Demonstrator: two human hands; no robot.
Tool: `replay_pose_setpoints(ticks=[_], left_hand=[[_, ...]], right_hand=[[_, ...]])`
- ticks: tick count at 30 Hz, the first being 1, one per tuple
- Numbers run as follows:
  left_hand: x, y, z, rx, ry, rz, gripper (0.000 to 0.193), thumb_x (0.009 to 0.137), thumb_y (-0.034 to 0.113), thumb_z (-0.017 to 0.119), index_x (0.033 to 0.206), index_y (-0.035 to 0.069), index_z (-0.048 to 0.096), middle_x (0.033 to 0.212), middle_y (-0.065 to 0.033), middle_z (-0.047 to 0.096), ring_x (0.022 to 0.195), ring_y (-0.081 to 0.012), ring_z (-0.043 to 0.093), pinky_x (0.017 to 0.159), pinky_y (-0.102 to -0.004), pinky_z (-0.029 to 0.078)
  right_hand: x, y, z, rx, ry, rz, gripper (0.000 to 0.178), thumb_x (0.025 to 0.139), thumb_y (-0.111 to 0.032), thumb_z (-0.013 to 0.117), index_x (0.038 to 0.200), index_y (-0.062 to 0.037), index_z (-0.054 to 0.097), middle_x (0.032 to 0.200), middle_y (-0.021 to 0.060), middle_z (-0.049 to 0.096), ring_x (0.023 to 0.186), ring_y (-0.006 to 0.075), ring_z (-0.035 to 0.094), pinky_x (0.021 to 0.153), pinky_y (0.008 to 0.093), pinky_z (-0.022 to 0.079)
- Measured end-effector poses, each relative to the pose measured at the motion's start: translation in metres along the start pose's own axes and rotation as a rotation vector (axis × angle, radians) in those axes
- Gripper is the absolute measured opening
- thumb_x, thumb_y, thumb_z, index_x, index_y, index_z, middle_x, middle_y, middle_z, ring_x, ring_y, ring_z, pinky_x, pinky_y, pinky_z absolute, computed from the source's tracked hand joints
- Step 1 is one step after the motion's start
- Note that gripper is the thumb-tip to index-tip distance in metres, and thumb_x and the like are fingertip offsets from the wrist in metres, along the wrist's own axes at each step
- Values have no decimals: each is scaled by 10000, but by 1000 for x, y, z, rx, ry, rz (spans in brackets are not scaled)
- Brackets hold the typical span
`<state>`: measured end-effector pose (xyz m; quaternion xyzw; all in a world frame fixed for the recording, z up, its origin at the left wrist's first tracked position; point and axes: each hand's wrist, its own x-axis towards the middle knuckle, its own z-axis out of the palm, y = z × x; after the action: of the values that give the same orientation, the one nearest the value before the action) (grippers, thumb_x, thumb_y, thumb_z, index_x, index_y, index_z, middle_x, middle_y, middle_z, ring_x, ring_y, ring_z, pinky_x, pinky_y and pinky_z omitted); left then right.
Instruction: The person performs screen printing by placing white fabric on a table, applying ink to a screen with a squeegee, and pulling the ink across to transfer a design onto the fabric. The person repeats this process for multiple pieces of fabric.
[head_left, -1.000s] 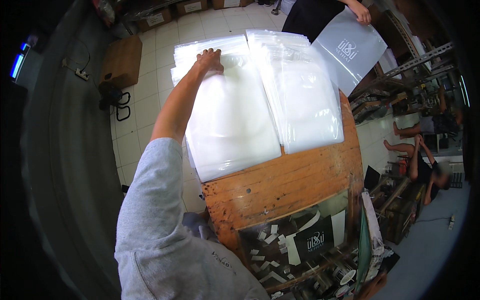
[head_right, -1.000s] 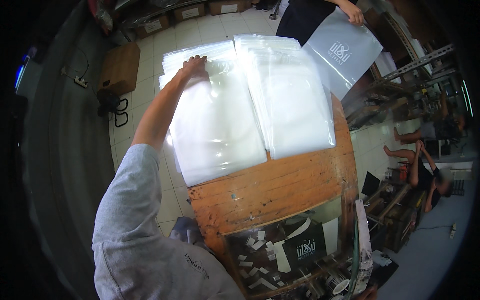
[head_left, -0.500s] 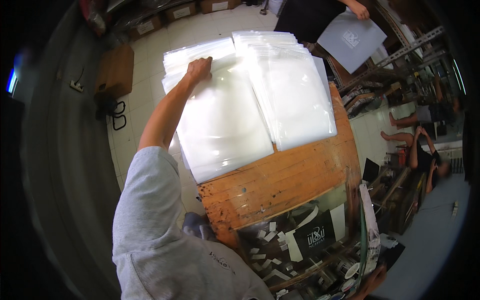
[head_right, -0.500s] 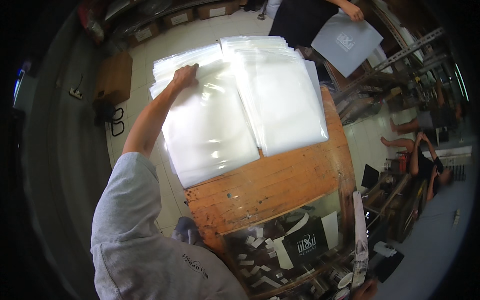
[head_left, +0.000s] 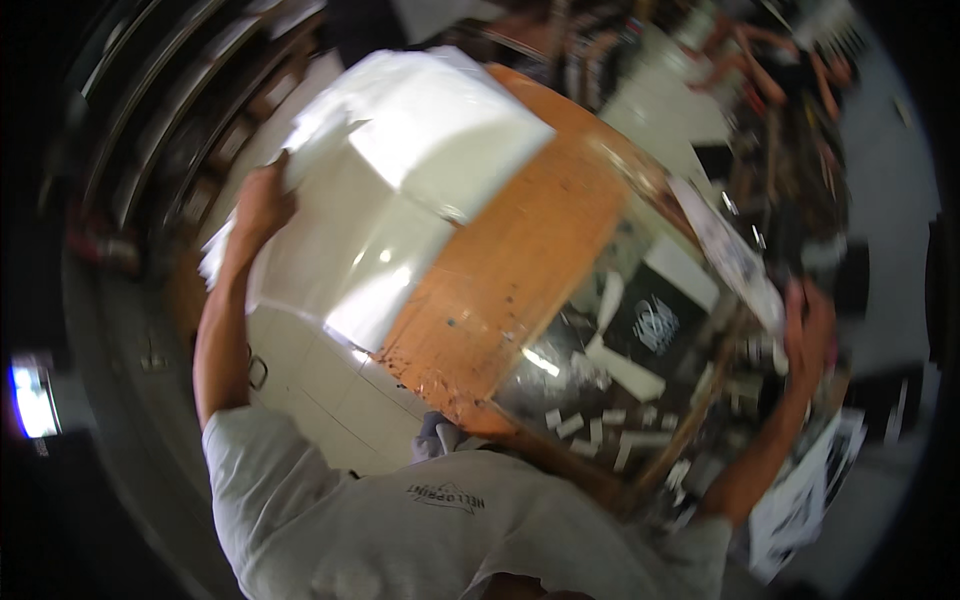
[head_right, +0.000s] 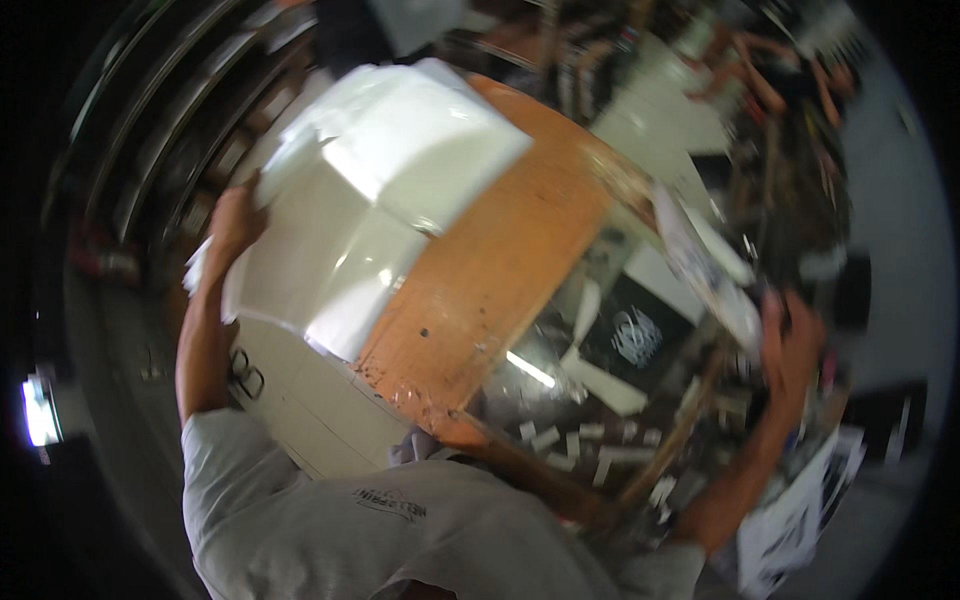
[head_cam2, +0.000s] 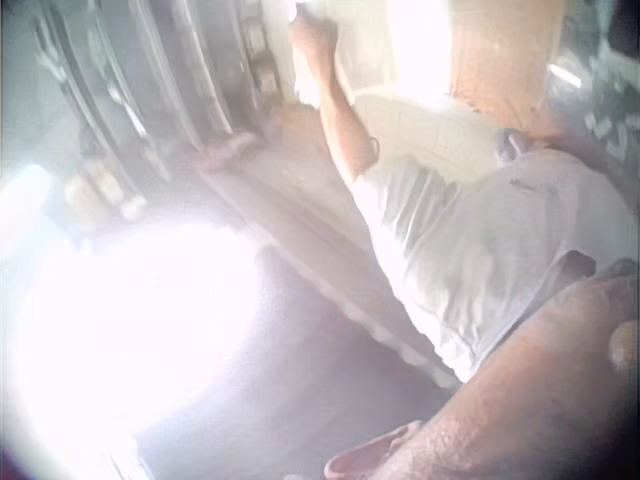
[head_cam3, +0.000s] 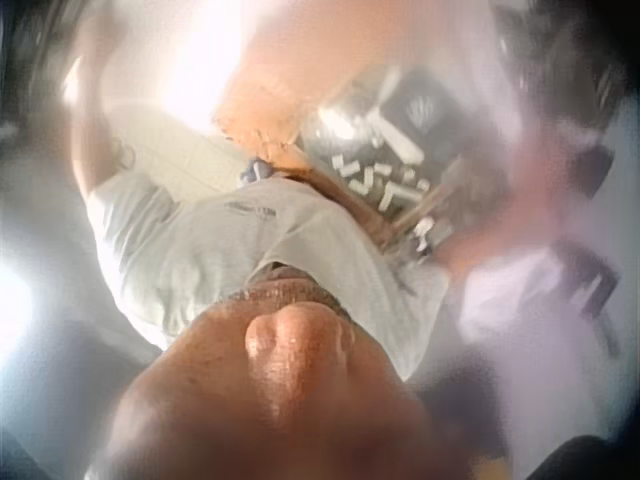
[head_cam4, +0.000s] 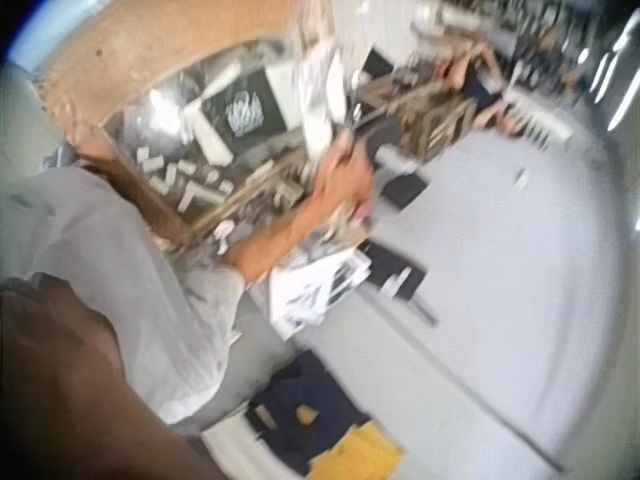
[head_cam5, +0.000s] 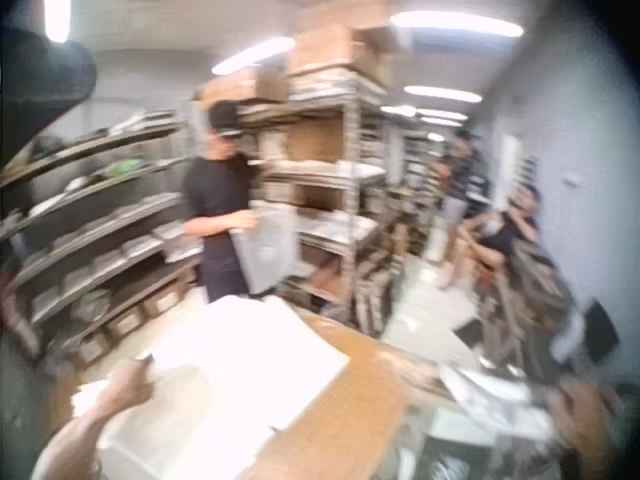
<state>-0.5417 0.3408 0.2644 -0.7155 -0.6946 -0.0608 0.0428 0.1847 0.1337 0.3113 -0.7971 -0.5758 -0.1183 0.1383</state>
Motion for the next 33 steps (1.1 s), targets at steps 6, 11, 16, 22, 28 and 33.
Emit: replay_pose_setpoints(ticks=[6, 11, 16, 22, 28, 33], left_hand=[[-71, 194, -162, -250, -256, 419, 616, 737, -41, 609, 1345, -113, 549, 1155, -321, 673, 1182, -398, 652, 1065, -365, 451], [-94, 304, -202, -715, -405, 509, 646, 747, 32, 654, 1376, -71, 546, 1283, -171, 641, 1159, -222, 634, 1065, -343, 443], [-59, 352, -120, -1032, -414, 363, 592, 754, 115, 747, 1306, -30, 593, 1027, -115, 710, 861, -179, 689, 819, -300, 556], [-36, 407, 179, -1584, -787, 118, 556, 746, 30, 771, 1260, -31, 567, 1033, -142, 700, 900, -214, 697, 760, -344, 601], [-28, 433, 251, -1286, -843, -13, 563, 752, 3, 744, 1290, -4, 578, 1121, -145, 687, 916, -270, 705, 773, -397, 610], [13, 409, 264, -1169, -934, 83, 530, 761, -4, 742, 1261, -41, 571, 1056, -161, 703, 860, -282, 713, 748, -408, 620]], right_hand=[[36, -44, -24, 194, -79, -79, 681, 951, -632, 555, 1054, 15, 742, 1016, 273, 716, 987, 454, 668, 871, 471, 504], [70, -29, -29, 165, -103, -105, 835, 939, -692, 486, 779, 95, 712, 783, 311, 678, 787, 439, 697, 712, 509, 530], [95, -16, -57, 290, -120, -129, 884, 942, -717, 455, 789, 115, 711, 867, 320, 699, 843, 445, 697, 770, 533, 527], [115, -9, -42, 310, -148, -147, 900, 935, -738, 444, 771, 107, 708, 839, 291, 702, 827, 424, 692, 784, 531, 504], [96, -19, -53, 312, -227, -77, 859, 952, -766, 420, 652, -13, 703, 584, 84, 559, 558, 218, 526, 572, 433, 436], [96, -23, -52, 318, -251, -74, 811, 965, -753, 432, 683, -53, 731, 587, 41, 551, 539, 157, 491, 553, 399, 428]])
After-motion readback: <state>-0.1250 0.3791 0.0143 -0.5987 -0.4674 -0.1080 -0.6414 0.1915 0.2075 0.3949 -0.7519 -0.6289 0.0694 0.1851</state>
